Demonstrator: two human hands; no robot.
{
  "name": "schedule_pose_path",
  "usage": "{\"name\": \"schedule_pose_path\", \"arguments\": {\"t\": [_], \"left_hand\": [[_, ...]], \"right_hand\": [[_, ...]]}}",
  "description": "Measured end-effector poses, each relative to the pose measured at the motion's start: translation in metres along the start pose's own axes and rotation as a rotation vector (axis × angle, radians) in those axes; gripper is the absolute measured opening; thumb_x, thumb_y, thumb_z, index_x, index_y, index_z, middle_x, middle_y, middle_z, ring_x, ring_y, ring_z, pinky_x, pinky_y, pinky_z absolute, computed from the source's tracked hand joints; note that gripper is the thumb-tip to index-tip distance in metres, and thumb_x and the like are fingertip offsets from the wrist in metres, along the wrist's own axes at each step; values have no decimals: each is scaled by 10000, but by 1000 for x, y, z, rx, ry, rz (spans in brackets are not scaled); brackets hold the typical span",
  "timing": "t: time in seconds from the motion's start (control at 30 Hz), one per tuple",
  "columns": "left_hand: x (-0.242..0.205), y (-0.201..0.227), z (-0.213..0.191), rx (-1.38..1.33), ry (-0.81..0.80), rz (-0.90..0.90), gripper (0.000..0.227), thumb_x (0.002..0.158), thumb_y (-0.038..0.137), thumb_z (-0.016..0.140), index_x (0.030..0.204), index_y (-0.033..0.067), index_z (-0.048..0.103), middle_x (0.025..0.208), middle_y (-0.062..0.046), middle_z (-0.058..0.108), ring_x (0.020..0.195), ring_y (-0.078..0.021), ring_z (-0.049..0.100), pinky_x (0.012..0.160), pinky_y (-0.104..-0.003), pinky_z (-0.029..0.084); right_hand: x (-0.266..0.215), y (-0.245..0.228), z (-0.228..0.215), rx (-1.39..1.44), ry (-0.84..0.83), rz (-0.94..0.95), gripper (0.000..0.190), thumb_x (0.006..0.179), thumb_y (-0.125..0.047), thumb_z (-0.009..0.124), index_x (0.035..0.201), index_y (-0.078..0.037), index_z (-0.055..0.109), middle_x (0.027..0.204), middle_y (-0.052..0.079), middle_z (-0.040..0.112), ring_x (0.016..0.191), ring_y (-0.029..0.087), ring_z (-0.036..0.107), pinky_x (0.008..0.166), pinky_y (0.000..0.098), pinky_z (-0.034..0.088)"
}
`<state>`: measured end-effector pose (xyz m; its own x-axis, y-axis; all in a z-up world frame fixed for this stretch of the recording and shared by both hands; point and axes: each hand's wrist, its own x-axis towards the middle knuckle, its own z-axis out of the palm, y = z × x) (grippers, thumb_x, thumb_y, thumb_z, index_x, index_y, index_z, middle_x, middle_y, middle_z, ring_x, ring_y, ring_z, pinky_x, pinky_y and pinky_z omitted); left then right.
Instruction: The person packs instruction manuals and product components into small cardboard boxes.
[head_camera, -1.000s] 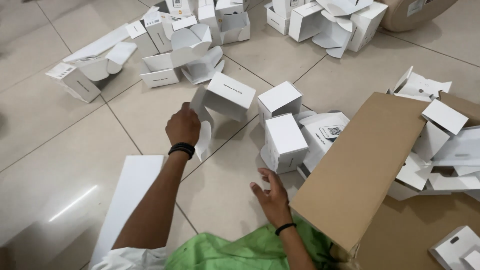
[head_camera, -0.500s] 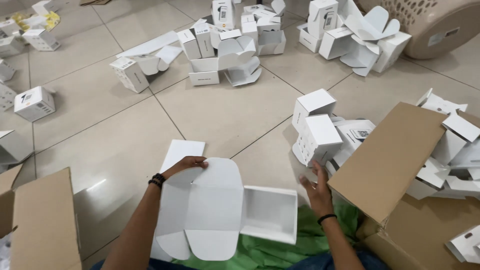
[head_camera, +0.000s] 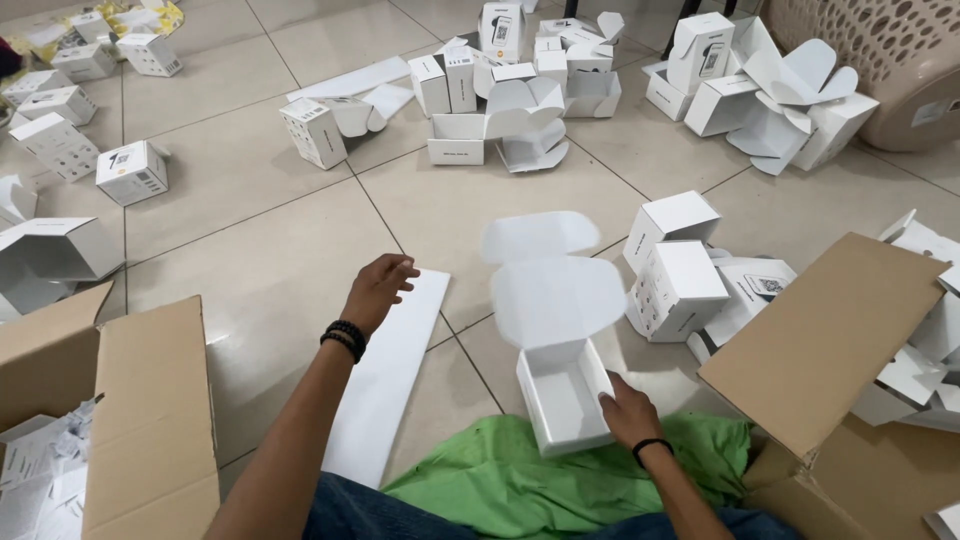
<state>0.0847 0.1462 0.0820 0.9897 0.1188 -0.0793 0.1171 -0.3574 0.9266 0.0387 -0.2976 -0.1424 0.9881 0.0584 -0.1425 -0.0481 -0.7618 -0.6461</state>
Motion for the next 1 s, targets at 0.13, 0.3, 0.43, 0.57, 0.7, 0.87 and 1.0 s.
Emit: {"name": "schedule_pose_path", "arguments": {"t": [0.13,0.3,0.43,0.57,0.7,0.87,1.0], "left_hand": [[-9,-52,1,28,-13,0,371,1013,344,529,1248,85,653,1128,-41,755,991,-164,706,824,-339,563],[-42,-74,47,361,-119,80,355,970,336,615,1241,112,667,1125,-61,774,1008,-187,732,879,-353,574],[-84,-12,95,537,-196,252,349,954,351,635,1231,142,667,1189,-55,725,1068,-225,694,906,-384,554],[-113,43,163,464,-201,536,312,946,310,642,1204,141,688,1207,-73,700,1108,-289,652,911,-425,534],[-139,88,256,240,-259,725,246,949,248,657,1154,124,709,1187,-83,718,1108,-309,657,922,-428,534],[-175,131,367,51,-405,879,232,949,212,663,1154,114,708,1179,-92,722,1136,-322,653,958,-430,529],[-202,151,435,-59,-544,926,243,958,231,663,1165,113,707,1187,-101,718,1150,-327,642,988,-431,515]], "right_hand": [[-17,-33,-13,94,-127,104,696,921,-405,585,1550,-170,401,1168,198,754,1057,352,719,962,487,548],[-31,-49,-33,164,-129,139,865,896,-577,622,1569,-134,307,1421,146,597,1147,320,721,1010,440,553],[-67,-56,-49,39,112,32,846,900,-532,684,1546,-109,339,1400,180,583,1230,350,600,1021,457,491],[-137,-108,-113,61,266,-225,523,896,-344,730,1337,-95,601,1303,153,658,1152,320,635,932,430,529],[-185,-102,-187,244,483,-352,259,902,-241,723,1105,-83,752,1115,96,762,949,227,745,773,349,603],[-204,2,-284,51,685,74,264,948,-276,683,1165,-136,736,1083,141,728,934,264,741,793,378,585],[-193,169,-315,-285,578,275,447,913,-281,750,1335,-174,649,1343,173,630,1230,418,558,1045,494,471]]}}
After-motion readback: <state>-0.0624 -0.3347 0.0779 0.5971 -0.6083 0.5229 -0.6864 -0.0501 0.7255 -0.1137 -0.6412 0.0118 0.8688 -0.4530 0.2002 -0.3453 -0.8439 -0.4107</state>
